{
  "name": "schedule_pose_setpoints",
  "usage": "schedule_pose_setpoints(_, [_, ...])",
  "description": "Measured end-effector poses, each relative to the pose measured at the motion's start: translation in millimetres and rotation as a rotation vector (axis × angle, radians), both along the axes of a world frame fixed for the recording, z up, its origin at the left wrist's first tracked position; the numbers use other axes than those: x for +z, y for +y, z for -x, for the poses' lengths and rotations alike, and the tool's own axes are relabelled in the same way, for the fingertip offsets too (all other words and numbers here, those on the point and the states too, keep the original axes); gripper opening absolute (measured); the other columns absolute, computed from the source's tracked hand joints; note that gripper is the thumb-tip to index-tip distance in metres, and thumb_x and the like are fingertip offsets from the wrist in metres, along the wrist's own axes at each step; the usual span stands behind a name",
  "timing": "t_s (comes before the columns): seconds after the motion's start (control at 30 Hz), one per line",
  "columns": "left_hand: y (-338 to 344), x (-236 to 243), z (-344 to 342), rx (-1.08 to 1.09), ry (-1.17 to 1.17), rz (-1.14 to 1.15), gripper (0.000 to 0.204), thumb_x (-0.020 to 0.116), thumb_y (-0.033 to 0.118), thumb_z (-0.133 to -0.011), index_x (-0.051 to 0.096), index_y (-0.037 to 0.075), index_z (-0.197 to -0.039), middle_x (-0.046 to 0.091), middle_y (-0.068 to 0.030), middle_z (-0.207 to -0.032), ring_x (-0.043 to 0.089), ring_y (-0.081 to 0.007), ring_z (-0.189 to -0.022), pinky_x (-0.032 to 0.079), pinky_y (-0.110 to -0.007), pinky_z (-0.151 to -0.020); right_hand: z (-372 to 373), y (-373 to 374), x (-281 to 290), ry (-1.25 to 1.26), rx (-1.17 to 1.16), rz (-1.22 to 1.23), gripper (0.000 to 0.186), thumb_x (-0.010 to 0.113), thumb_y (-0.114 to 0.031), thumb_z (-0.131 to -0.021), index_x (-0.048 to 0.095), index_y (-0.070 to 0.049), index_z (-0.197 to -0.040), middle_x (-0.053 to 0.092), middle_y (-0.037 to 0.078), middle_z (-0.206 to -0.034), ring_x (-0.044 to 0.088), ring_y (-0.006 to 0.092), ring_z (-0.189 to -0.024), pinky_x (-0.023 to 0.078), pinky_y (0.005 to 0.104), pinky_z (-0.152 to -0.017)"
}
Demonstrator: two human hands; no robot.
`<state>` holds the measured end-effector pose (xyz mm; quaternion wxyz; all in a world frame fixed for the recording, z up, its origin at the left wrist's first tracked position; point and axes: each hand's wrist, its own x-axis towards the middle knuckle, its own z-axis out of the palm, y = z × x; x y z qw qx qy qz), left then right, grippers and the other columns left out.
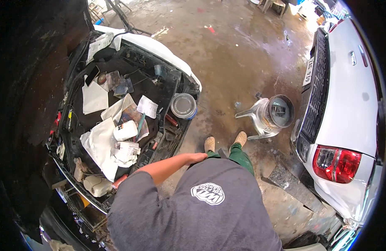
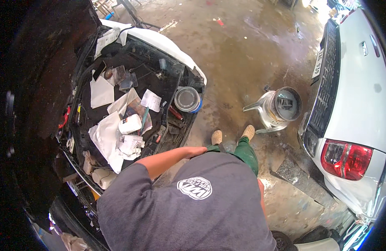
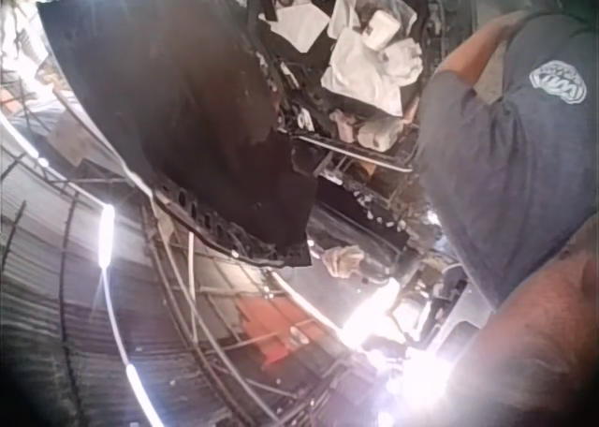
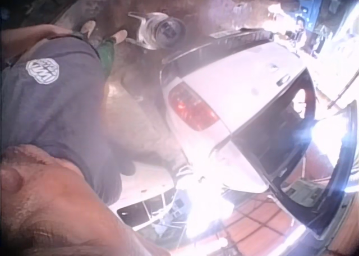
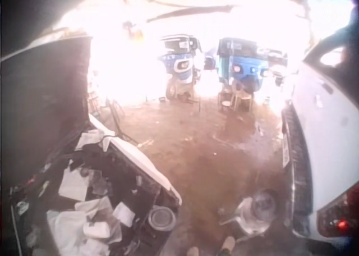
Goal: The person sands the white body of a vehicle using a sanding block, then dips the block into a bucket of water and continues sanding the surface.
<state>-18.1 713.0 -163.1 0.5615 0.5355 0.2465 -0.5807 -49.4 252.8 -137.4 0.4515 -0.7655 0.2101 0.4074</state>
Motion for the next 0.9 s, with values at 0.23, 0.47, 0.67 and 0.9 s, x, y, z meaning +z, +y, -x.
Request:
schedule_pose_setpoints(0.23, [25.9, 14.3, 7.9, -0.211, -0.374, 0.1, 0.041, 0.04, 0.035, -0.102, 0.067, 0.007, -0.118, 0.068, -0.0027, -0.107, 0.058, -0.0152, -0.096, 0.047, -0.038, -0.087, 3.5, 8.6, 34.9, -0.02, 0.074, -0.041, 0.039, 0.058, -0.033, -0.1, 0.068, 0.002, -0.114, 0.069, 0.008, -0.105, 0.062, 0.0159, -0.099, 0.049, 0.0332, -0.086])
schedule_pose_setpoints(0.47, [49.0, 100.0, -61.3, -0.358, -0.685, -0.036, 0.036, 0.052, 0.03, -0.101, 0.069, 0.005, -0.119, 0.07, -0.0114, -0.114, 0.065, -0.0224, -0.103, 0.05, -0.037, -0.091, 0.4, 19.0, 92.0, -0.185, -0.009, -0.102, 0.03, 0.061, -0.025, -0.1, 0.072, 0.002, -0.107, 0.074, 0.005, -0.094, 0.066, 0.0128, -0.089, 0.051, 0.031, -0.081])
schedule_pose_setpoints(0.67, [-8.2, 106.0, -96.8, -0.444, -0.829, -0.016, 0.022, 0.064, 0.017, -0.093, 0.073, 0.002, -0.106, 0.071, -0.0124, -0.105, 0.068, -0.026, -0.097, 0.053, -0.037, -0.088, 27.3, -6.5, 88.3, -0.13, 0.021, 0.194, 0.026, 0.06, -0.021, -0.096, 0.073, -0.003, -0.109, 0.074, 0.01, -0.092, 0.07, 0.0157, -0.084, 0.053, 0.0325, -0.075])
schedule_pose_setpoints(0.9, [-67.1, 72.8, -102.1, -0.602, -1.036, 0.28, 0.016, 0.063, 0.01, -0.092, 0.071, 0.003, -0.104, 0.07, -0.014, -0.098, 0.067, -0.0269, -0.095, 0.051, -0.038, -0.088, 139.5, -15.9, 77.4, 0.048, 0.19, -0.139, 0.039, 0.062, -0.025, -0.095, 0.066, 0.001, -0.125, 0.072, 0.016, -0.12, 0.065, 0.0275, -0.104, 0.049, 0.0429, -0.092])
